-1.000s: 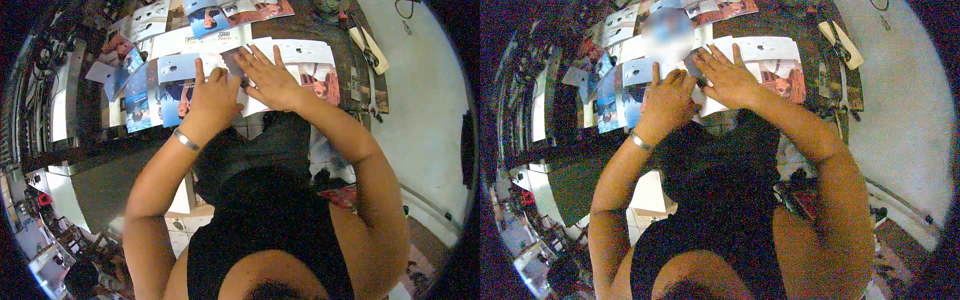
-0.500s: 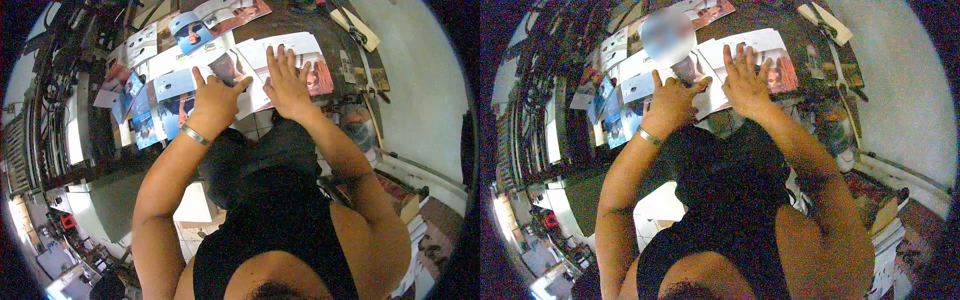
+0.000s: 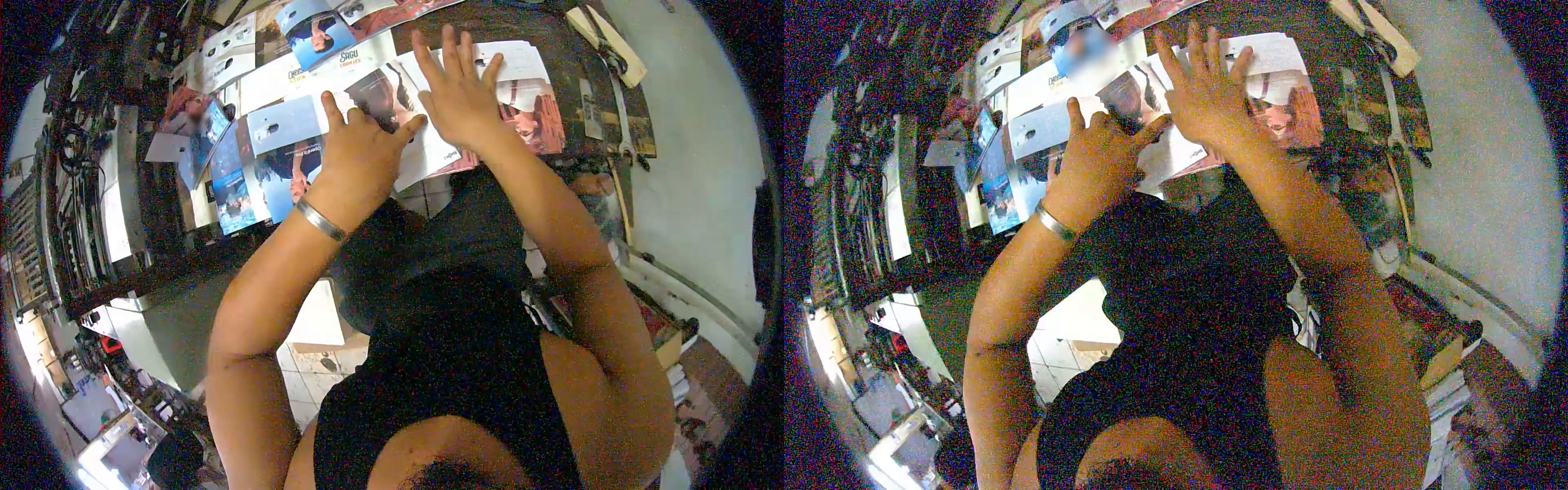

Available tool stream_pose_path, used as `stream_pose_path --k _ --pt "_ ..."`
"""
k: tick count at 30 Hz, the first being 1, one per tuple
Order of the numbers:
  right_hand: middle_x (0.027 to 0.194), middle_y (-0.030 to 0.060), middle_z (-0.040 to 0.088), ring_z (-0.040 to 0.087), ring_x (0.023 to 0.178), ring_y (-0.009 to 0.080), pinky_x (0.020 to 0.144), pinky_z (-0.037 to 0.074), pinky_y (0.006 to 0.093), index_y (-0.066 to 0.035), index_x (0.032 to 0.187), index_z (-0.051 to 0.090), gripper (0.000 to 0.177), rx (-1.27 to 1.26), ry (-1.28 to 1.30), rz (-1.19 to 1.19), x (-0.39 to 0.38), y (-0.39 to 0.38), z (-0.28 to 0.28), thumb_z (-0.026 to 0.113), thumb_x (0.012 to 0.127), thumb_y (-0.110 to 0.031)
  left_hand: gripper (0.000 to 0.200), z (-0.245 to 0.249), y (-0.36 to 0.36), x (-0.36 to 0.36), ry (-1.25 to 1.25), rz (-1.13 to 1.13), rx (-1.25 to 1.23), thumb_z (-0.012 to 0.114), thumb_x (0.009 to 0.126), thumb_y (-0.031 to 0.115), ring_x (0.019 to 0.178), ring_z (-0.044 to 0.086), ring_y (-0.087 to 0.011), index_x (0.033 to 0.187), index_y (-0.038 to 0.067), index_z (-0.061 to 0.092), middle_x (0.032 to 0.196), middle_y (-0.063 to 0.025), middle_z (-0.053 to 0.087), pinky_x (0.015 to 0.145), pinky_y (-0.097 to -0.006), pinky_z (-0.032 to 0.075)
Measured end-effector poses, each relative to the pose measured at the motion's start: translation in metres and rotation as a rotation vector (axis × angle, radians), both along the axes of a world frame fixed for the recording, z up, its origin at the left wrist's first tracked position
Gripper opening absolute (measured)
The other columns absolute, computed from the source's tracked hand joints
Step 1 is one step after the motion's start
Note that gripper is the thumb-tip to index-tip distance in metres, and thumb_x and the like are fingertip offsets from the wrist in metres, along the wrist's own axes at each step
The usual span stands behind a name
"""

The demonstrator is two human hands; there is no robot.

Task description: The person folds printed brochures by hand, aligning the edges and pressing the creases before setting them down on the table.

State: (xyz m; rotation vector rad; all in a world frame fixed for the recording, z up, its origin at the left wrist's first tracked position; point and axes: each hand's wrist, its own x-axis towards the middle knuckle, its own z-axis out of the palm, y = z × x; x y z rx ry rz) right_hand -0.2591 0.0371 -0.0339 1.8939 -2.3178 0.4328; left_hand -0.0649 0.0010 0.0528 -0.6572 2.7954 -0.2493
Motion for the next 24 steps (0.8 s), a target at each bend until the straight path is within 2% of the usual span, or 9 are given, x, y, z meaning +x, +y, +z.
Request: stream_pose_path --k 2,5,8,9,12,13,19,22,24 --pt "0.176 0.0269 0.006 0.008 0.162 0.0500 0.114 0.011 0.0866 -0.026 0.173 0.001 0.090 0.062 -0.009 -0.013 0.001 -0.020 0.008 0.059 0.104 -0.039 0.088 -0.007 -0.002 0.003 0.001 -0.033 -0.063 0.084 0.083 0.035 0.106 0.069 -0.0328 0.161 0.043 0.042 0.107 -0.0103 0.075 0.116 -0.0804 0.025" --pt "0.175 0.0302 -0.003 -0.004 0.162 0.0498 0.120 -0.002 0.0796 -0.017 0.172 0.011 0.079 0.403 -0.180 -0.038 0.001 -0.050 0.054 0.050 0.106 -0.036 0.062 0.013 0.003 -0.004 -0.089 0.054 0.088 0.066 0.097 0.023 0.124 0.064 -0.0366 0.156 0.038 0.053 0.120 -0.0122 0.075 0.120 -0.0796 0.013" --pt "0.175 0.0294 -0.002 0.000 0.162 0.0501 0.121 -0.002 0.0794 -0.015 0.172 0.006 0.083 0.093 0.023 -0.003 -0.015 -0.076 -0.030 0.051 0.106 -0.037 0.065 0.009 0.002 -0.004 -0.105 0.060 0.067 0.068 0.096 0.023 0.126 0.063 -0.0372 0.157 0.039 0.051 0.122 -0.0119 0.075 0.121 -0.0798 0.011" --pt "0.176 0.0292 -0.001 0.000 0.162 0.0498 0.121 -0.002 0.0794 -0.016 0.172 0.004 0.084 -0.046 0.110 -0.003 -0.012 -0.076 -0.028 0.051 0.106 -0.037 0.067 0.011 0.002 -0.006 -0.119 0.061 0.075 0.070 0.095 0.023 0.126 0.063 -0.0371 0.157 0.039 0.050 0.122 -0.0118 0.075 0.121 -0.0798 0.011" --pt "0.178 0.0239 0.001 0.004 0.163 0.0473 0.116 0.005 0.0851 -0.028 0.172 0.002 0.086 0.178 0.020 -0.033 -0.011 -0.075 -0.002 0.054 0.105 -0.042 0.072 0.017 0.002 -0.010 -0.145 0.080 0.115 0.075 0.092 0.026 0.125 0.064 -0.0364 0.158 0.040 0.049 0.123 -0.0113 0.075 0.121 -0.0796 0.012" --pt "0.178 0.0214 -0.002 0.001 0.164 0.0450 0.117 0.001 0.0837 -0.030 0.172 0.003 0.083 0.223 -0.018 -0.030 -0.009 -0.075 0.007 0.051 0.106 -0.044 0.074 0.015 0.002 -0.009 -0.126 0.075 0.109 0.076 0.091 0.027 0.125 0.064 -0.0361 0.158 0.040 0.049 0.123 -0.0111 0.075 0.121 -0.0795 0.012" --pt "0.178 0.0224 -0.001 0.000 0.164 0.0451 0.117 0.002 0.0838 -0.028 0.173 0.005 0.083 0.157 -0.021 -0.007 -0.004 -0.073 0.009 0.052 0.106 -0.040 0.074 0.018 0.005 -0.011 -0.151 0.096 0.076 0.080 0.087 0.031 0.123 0.066 -0.0345 0.154 0.042 0.052 0.125 -0.0087 0.074 0.121 -0.0794 0.014" --pt "0.178 0.0229 -0.002 0.000 0.164 0.0457 0.118 0.002 0.0831 -0.029 0.173 0.004 0.084 0.179 0.004 0.063 -0.006 -0.046 0.023 0.055 0.107 -0.032 0.091 0.005 -0.001 -0.004 -0.050 0.025 0.000 0.087 0.080 0.032 0.104 0.072 -0.0354 0.159 0.046 0.044 0.109 -0.0124 0.076 0.117 -0.0796 0.026" --pt "0.178 0.0228 -0.002 0.001 0.164 0.0456 0.119 0.004 0.0823 -0.029 0.173 0.003 0.084 0.189 0.036 0.131 -0.005 -0.016 0.028 0.055 0.107 -0.029 0.073 0.005 0.002 -0.004 -0.046 0.079 0.038 0.079 0.086 0.030 0.116 0.068 -0.0338 0.153 0.044 0.053 0.118 -0.0084 0.076 0.120 -0.0792 0.018"
